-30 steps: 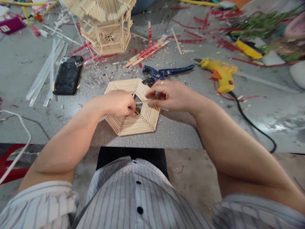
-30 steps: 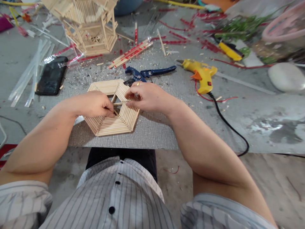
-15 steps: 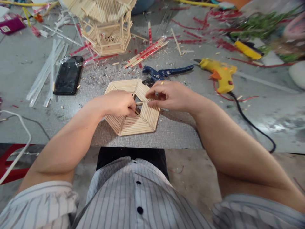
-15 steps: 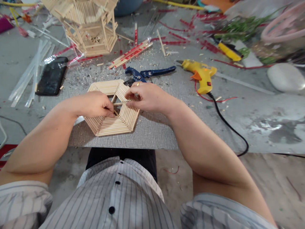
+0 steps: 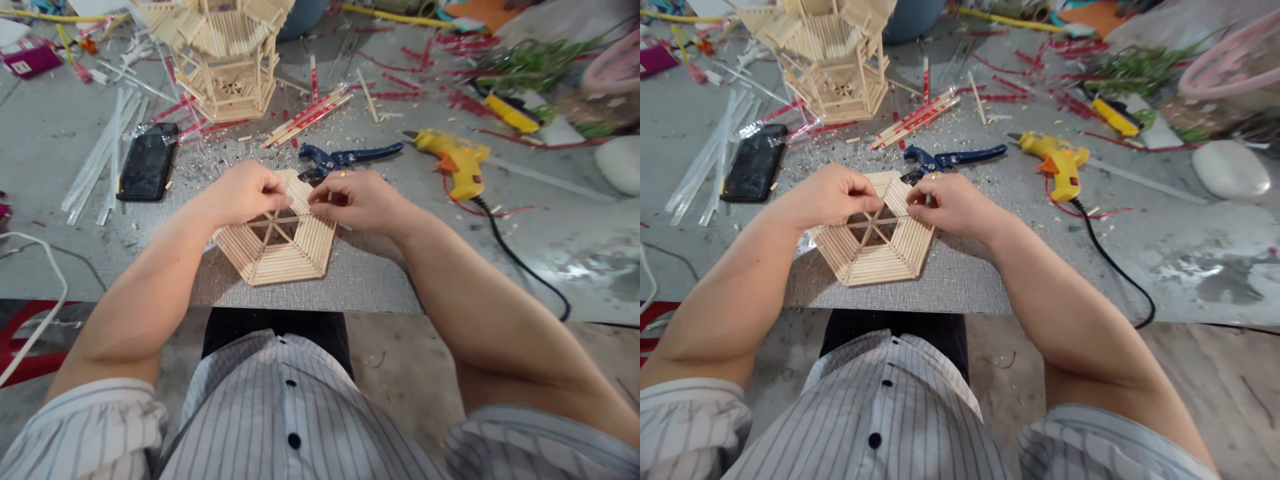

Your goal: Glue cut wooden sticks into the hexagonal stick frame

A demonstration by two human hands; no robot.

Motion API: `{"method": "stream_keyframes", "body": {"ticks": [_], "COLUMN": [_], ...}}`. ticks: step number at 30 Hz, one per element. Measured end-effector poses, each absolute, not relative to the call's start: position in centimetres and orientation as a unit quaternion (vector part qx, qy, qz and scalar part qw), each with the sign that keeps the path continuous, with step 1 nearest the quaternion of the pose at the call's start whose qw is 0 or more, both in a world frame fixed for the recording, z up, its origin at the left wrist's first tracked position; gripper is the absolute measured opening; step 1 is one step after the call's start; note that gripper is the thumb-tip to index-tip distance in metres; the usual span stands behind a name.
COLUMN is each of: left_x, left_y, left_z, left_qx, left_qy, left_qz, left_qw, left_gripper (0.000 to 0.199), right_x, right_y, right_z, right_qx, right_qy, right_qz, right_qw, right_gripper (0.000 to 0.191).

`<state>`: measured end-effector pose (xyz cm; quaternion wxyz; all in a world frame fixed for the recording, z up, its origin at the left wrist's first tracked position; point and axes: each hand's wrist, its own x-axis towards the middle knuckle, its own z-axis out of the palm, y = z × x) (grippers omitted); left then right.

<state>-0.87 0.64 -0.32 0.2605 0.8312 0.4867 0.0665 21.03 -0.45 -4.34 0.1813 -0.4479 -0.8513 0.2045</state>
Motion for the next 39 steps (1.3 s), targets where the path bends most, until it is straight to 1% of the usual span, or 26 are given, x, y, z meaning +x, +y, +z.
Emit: {"method": "stream_keyframes", "body": {"ticks": [1,2,4,6,9,13,18,23,27,33,39], "left_x": [-1.0,-1.2,-1.5,-1.8,-2.1,-2.4,-2.6,-2.8,-2.9,-3.0,-2.9], "left_y": [0.9,1.2,1.8,2.3,2.6,2.8,3.0,2.7,2.5,2.4,2.3], "left_z": [-0.5,-0.7,-1.0,-1.3,-1.6,-1.9,-2.2,-1.8,-1.7,-2.0,-1.9], "left_qx": [0.820,0.810,0.791,0.775,0.761,0.753,0.755,0.753,0.748,0.761,0.757], "left_qy": [0.506,0.525,0.565,0.596,0.624,0.642,0.645,0.653,0.661,0.641,0.644], "left_qz": [0.121,0.150,0.174,0.170,0.152,0.127,0.098,0.060,0.034,0.077,0.088], "left_qw": [0.239,0.212,0.159,0.121,0.090,0.072,0.063,0.055,0.047,0.064,0.068], "left_gripper": [0.028,0.027,0.025,0.023,0.025,0.027,0.029,0.033,0.034,0.031,0.030], "right_x": [21.0,21.0,21.1,21.1,21.3,21.6,21.7,21.4,21.4,21.4,20.6], "right_y": [-0.4,-0.4,-0.2,0.0,0.3,0.7,0.7,0.4,0.2,0.2,-0.5], "right_z": [-4.4,-4.5,-4.6,-4.7,-4.8,-5.1,-5.1,-4.8,-4.8,-4.7,-4.0], "right_qx": [-0.458,-0.467,-0.484,-0.498,-0.513,-0.530,-0.537,-0.531,-0.527,-0.528,-0.508], "right_qy": [-0.847,-0.844,-0.839,-0.834,-0.828,-0.822,-0.822,-0.822,-0.815,-0.797,-0.768], "right_qz": [0.198,0.190,0.174,0.161,0.141,0.118,0.120,0.158,0.188,0.240,0.360], "right_qw": [0.183,0.183,0.179,0.176,0.177,0.173,0.145,0.130,0.151,0.169,0.149], "right_gripper": [0.018,0.018,0.018,0.018,0.020,0.022,0.024,0.026,0.024,0.024,0.025]}}
